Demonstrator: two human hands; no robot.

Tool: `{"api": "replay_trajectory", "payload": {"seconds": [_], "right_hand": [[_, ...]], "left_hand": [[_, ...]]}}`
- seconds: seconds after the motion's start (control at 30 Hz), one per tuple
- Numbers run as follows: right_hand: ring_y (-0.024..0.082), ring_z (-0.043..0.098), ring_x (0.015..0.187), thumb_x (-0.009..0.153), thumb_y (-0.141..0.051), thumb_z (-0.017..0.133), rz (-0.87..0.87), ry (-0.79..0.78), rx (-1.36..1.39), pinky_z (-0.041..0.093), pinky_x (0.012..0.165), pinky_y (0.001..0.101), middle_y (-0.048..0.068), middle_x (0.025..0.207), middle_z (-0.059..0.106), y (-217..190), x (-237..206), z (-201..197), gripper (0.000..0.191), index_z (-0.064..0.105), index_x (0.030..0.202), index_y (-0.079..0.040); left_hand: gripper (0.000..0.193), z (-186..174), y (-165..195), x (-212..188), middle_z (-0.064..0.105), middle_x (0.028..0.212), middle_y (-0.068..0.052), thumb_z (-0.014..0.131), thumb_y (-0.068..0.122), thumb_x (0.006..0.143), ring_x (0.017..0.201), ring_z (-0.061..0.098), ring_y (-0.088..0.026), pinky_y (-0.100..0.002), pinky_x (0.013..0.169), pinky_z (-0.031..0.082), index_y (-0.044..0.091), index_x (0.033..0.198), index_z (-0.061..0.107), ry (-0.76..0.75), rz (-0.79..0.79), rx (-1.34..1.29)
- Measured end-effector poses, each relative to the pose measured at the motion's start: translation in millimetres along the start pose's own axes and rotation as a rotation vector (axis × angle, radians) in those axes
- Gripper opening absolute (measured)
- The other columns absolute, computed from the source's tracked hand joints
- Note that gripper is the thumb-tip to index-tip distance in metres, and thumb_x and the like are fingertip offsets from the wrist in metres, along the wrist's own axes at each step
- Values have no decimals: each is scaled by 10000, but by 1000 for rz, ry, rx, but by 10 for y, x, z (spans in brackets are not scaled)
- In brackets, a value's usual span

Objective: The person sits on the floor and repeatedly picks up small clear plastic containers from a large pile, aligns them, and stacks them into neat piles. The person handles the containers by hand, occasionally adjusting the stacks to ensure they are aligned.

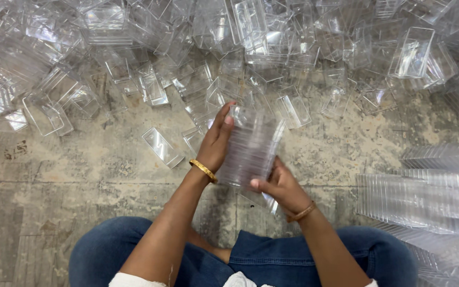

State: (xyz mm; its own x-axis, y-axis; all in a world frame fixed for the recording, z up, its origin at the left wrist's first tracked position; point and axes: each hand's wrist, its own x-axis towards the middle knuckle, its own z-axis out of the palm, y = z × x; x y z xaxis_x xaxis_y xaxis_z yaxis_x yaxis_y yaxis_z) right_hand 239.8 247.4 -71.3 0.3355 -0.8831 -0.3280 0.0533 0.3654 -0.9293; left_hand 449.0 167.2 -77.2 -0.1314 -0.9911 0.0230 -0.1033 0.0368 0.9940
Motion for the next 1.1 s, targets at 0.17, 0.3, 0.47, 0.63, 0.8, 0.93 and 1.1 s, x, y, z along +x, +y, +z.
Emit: {"api": "replay_trajectory", "payload": {"seconds": [0.17,0.3,0.47,0.63,0.8,0.93,1.1], "right_hand": [[277,712,1161,819,-217,782,-94,368,-228,608,1016,375,206,1280,649,31,30,103,804,338,1461,-25],[277,627,1206,829,-210,802,-385,463,-570,595,978,365,178,1341,532,-52,-24,176,809,354,1472,-9],[293,575,1252,852,-173,783,-510,340,-781,576,996,386,176,1339,526,-176,-94,342,647,537,1447,-107],[284,550,1336,910,-186,749,-337,516,-588,551,1071,426,159,1470,508,-321,-83,27,791,314,1571,-188],[306,639,1230,768,-188,780,-76,258,-84,602,956,485,214,1304,626,-392,-65,-275,1125,68,1636,-258],[308,676,1160,746,-171,815,-88,240,-202,634,919,464,210,1265,629,-439,-78,-191,1200,6,1626,-276],[300,691,1126,745,-175,821,-77,212,-287,672,852,425,216,1322,559,-511,-102,-87,1251,-74,1608,-310]], "left_hand": [[707,70,7,-54,575,1210,-168,462,618,971,1120,634,-284,-389,957,545,222,1556,439,74,-103,141],[843,200,5,-148,498,1328,-190,539,637,925,1312,531,-280,-388,963,513,161,1590,333,-172,-33,6],[912,152,7,-93,411,1558,-206,615,665,931,1469,410,-315,-468,1162,400,112,1580,290,-98,-117,-181],[944,137,119,-57,424,1466,-192,552,684,776,1330,538,-381,-610,1001,540,175,1497,216,-146,-493,-506],[901,165,89,-64,445,1498,-200,480,706,842,1384,502,-358,-538,1079,487,188,1544,253,-302,-510,-494],[798,175,-50,-38,408,1582,-179,430,565,946,1426,468,-326,-450,1132,437,179,1606,202,-218,-401,-509],[662,152,-138,-34,528,1469,-253,362,367,979,1297,579,-336,-449,1071,499,64,1567,324,-132,-450,-669]]}}
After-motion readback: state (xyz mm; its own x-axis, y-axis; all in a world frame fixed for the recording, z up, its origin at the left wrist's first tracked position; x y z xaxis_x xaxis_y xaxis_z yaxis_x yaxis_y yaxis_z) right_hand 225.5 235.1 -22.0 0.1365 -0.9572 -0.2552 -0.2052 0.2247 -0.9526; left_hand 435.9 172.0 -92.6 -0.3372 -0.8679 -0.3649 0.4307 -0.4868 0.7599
